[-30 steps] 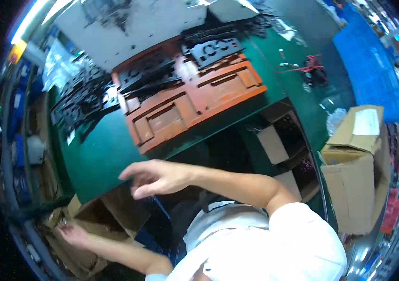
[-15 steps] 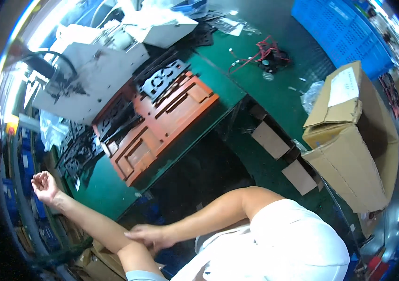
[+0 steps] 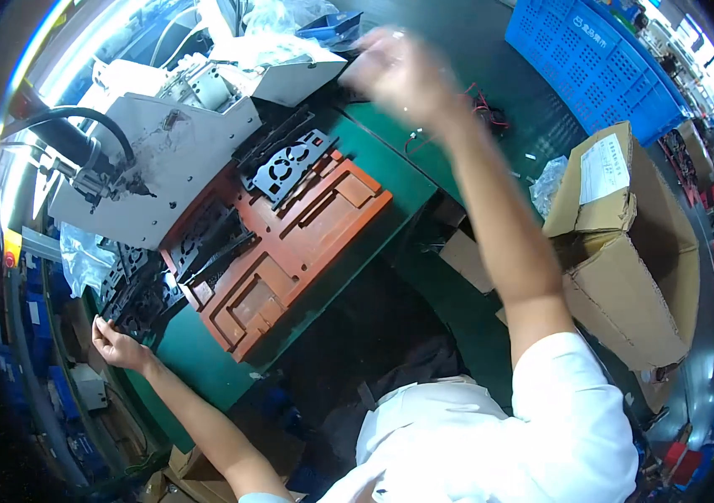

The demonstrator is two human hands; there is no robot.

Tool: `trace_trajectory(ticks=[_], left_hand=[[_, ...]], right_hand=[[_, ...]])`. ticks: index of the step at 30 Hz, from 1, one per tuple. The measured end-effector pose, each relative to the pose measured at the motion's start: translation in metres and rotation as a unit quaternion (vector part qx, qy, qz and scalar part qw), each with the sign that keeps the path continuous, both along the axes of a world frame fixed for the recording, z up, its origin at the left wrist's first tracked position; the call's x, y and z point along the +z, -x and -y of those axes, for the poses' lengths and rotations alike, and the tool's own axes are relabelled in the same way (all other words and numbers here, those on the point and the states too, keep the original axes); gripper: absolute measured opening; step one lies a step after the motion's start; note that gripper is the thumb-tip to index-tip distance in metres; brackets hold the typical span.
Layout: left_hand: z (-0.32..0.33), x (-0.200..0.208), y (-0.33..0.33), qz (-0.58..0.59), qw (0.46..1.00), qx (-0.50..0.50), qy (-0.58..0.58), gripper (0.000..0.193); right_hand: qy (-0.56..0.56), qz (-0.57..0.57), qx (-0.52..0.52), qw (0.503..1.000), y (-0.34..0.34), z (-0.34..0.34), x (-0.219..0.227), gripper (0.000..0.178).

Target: Assembling cooling fans into a plastic housing frame using an electric screwdriver.

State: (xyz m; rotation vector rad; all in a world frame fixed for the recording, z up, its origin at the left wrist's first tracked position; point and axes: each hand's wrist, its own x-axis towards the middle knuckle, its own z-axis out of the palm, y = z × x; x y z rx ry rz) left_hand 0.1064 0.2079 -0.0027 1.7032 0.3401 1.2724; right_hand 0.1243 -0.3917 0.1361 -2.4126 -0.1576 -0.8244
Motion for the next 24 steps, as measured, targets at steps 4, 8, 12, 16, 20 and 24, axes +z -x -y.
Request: trace_trajectory(ticks=[4, 8, 12, 16, 20, 24], left_hand=[[0.012, -0.003, -0.001, -0.023, 0.999, -0.008, -0.021, 0.027], [0.019, -0.008, -0.006, -0.016, 0.999, -0.043, 0.009, 0.025], [0.016, -0.008, 0.000, -0.036, 0.997, -0.062, 0.001, 0.023], [0.040, -0.002, -0.004, -0.025, 0.996, -0.075, -0.037, 0.021], [0.047, 0.011, 0.010, -0.001, 0.996, -0.020, -0.087, 0.020], [0.065, 0.038, 0.053, 0.023, 0.995, -0.017, -0.091, 0.018]], right_hand=[[0.091, -0.090, -0.284, 0.950, -0.090, 0.197, -0.033, 0.064], [0.165, -0.519, -0.258, 0.798, -0.075, 0.252, -0.081, 0.109], [-0.123, -0.556, -0.303, 0.764, -0.061, 0.235, -0.114, 0.056], [-0.176, -0.417, -0.333, 0.827, -0.069, 0.286, -0.153, 0.023], [-0.311, -0.187, -0.349, 0.864, -0.067, 0.281, -0.138, 0.019], [-0.025, 0.257, -0.381, 0.888, -0.063, 0.267, -0.042, 0.036]])
